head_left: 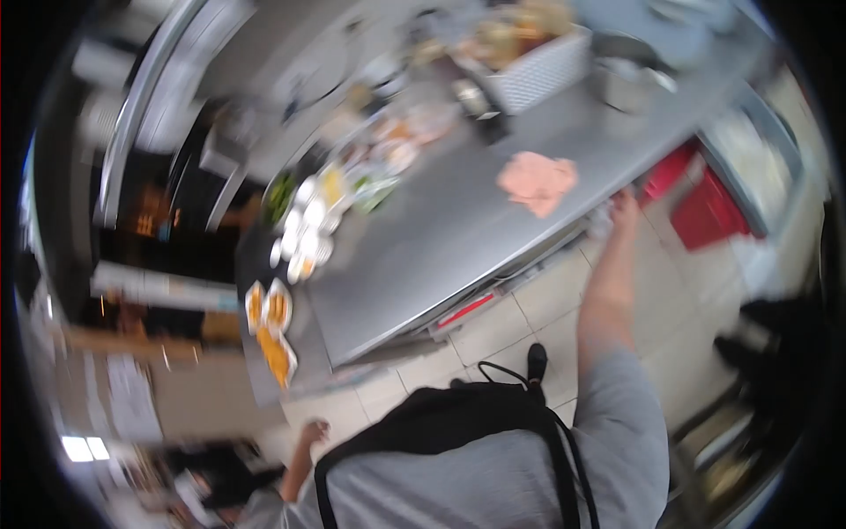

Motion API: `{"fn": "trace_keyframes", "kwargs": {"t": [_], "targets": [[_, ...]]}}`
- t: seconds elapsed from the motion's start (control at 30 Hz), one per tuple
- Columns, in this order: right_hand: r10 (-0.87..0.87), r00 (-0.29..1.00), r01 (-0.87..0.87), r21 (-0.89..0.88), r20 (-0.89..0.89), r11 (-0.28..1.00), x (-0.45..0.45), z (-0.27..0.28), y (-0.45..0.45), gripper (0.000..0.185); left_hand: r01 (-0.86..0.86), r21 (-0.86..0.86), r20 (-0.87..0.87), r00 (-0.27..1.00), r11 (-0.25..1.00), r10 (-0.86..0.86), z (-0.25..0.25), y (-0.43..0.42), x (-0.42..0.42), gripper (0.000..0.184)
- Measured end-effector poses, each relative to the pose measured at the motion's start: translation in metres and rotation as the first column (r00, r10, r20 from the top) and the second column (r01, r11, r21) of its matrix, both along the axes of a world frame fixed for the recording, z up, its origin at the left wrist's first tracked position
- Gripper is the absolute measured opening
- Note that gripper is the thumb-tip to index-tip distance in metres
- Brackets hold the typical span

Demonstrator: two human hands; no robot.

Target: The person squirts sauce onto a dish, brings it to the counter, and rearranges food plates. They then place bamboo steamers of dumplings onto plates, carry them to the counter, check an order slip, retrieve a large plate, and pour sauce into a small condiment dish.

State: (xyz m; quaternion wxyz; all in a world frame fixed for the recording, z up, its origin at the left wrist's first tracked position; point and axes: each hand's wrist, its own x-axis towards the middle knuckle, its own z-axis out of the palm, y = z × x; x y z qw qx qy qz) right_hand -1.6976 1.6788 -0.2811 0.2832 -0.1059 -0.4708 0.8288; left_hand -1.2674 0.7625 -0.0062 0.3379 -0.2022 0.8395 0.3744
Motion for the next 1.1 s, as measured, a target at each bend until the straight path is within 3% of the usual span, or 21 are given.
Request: {"fn": "trace_keyframes", "kwargs": {"t": [0.03, 0.07, 0.1, 0.13, 0.17, 0.2, 0.23, 0.3, 0.33, 0.47, 0.5, 0.53, 0.57, 0.6, 0.63, 0.67, 0.73, 0.8, 0.93, 1.0, 1.1], "targets": [[0.052, 0.982, 0.035, -0.448, 0.182, 0.894, -0.010, 0.005, 0.015, 0.031, -0.146, -0.074, 0.229, 0.960, 0.986, 0.160, -0.005, 0.008, 0.000, 0.034], [0.028, 0.983, 0.051, -0.412, 0.183, 0.910, -0.019, -0.008, 0.026, 0.029, -0.039, -0.283, 0.149, 0.985, 0.958, 0.085, -0.012, 0.012, 0.013, 0.028], [0.040, 0.963, 0.059, -0.354, 0.266, 0.933, -0.015, -0.002, 0.033, 0.036, -0.016, -0.214, 0.099, 0.994, 0.977, 0.038, -0.020, -0.009, 0.033, 0.024], [0.170, 0.906, -0.030, -0.342, 0.388, 0.939, -0.024, -0.034, 0.061, 0.045, -0.141, -0.389, 0.142, 0.967, 0.910, 0.211, -0.018, 0.018, 0.032, 0.027], [0.133, 0.785, 0.041, -0.265, 0.605, 0.963, -0.001, 0.038, 0.037, 0.055, -0.149, -0.429, 0.145, 0.962, 0.891, 0.231, -0.021, 0.028, 0.037, 0.033], [0.147, 0.804, 0.015, -0.266, 0.577, 0.964, 0.000, 0.036, 0.044, 0.051, -0.172, -0.469, 0.150, 0.951, 0.867, 0.269, -0.002, 0.059, 0.030, 0.030], [0.005, 0.771, 0.269, -0.332, 0.637, 0.904, -0.013, -0.031, 0.087, 0.041, -0.253, -0.429, 0.049, 0.952, 0.867, 0.302, -0.004, 0.062, 0.038, 0.031], [-0.428, 0.599, 0.596, -0.020, 0.677, 0.803, 0.029, 0.080, 0.027, 0.025, -0.366, -0.409, -0.018, 0.919, 0.836, 0.394, -0.005, 0.069, 0.051, 0.030], [-0.456, 0.581, 0.709, -0.144, 0.674, 0.691, 0.043, 0.143, -0.004, 0.020, -0.402, -0.392, -0.029, 0.904, 0.827, 0.426, -0.005, 0.069, 0.061, 0.030], [-0.641, 0.686, 0.689, -0.024, 0.345, 0.724, 0.035, 0.180, -0.036, 0.019, -0.423, -0.394, 0.070, 0.872, 0.816, 0.485, -0.024, 0.066, 0.107, 0.033], [-0.507, 0.818, 0.473, 0.183, 0.272, 0.862, 0.040, 0.212, -0.082, 0.019, -0.420, -0.387, 0.116, 0.861, 0.821, 0.495, -0.033, 0.064, 0.122, 0.033], [-0.505, 0.863, 0.458, 0.416, 0.003, 0.785, 0.035, 0.242, -0.141, 0.017, -0.418, -0.377, 0.161, 0.849, 0.827, 0.503, -0.044, 0.062, 0.135, 0.032], [-0.201, 0.968, 0.240, 0.315, -0.150, 0.918, 0.015, 0.237, -0.179, 0.018, -0.431, -0.369, 0.186, 0.834, 0.824, 0.520, -0.053, 0.059, 0.146, 0.033], [0.484, 0.871, -0.484, 0.314, 0.083, 0.817, 0.013, 0.269, -0.225, 0.021, -0.441, -0.355, 0.185, 0.831, 0.825, 0.524, -0.061, 0.057, 0.157, 0.033], [0.088, 0.984, 0.013, 0.545, -0.158, 0.838, -0.015, 0.234, -0.300, 0.019, -0.504, -0.327, 0.153, 0.807, 0.799, 0.571, -0.068, 0.054, 0.166, 0.034], [0.215, 0.976, -0.161, 0.570, -0.027, 0.806, 0.039, 0.319, -0.407, 0.019, -0.564, -0.297, 0.123, 0.778, 0.771, 0.616, -0.076, 0.050, 0.175, 0.036], [0.513, 0.859, -0.381, 0.668, -0.001, 0.640, 0.085, 0.351, -0.535, 0.015, -0.607, -0.265, 0.101, 0.755, 0.749, 0.647, -0.093, 0.042, 0.195, 0.034], [0.635, 0.761, -0.146, 0.919, -0.133, 0.367, 0.112, 0.368, -0.631, 0.009, -0.713, -0.196, 0.054, 0.678, 0.673, 0.733, -0.103, 0.035, 0.215, 0.032], [0.830, 0.522, -0.024, 0.969, -0.196, 0.244, 0.118, 0.356, -0.776, 0.011, -0.845, -0.155, 0.052, 0.510, 0.511, 0.859, -0.121, 0.023, 0.285, 0.031], [0.841, 0.514, 0.123, 0.985, -0.168, 0.121, 0.114, 0.340, -0.818, 0.011, -0.868, -0.187, 0.062, 0.456, 0.459, 0.888, -0.123, 0.018, 0.321, 0.031], [0.838, 0.533, 0.063, 0.981, 0.121, -0.182, 0.101, 0.297, -0.851, 0.013, -0.893, -0.255, -0.009, 0.387, 0.372, 0.922, -0.132, 0.033, 0.391, 0.028]]}}
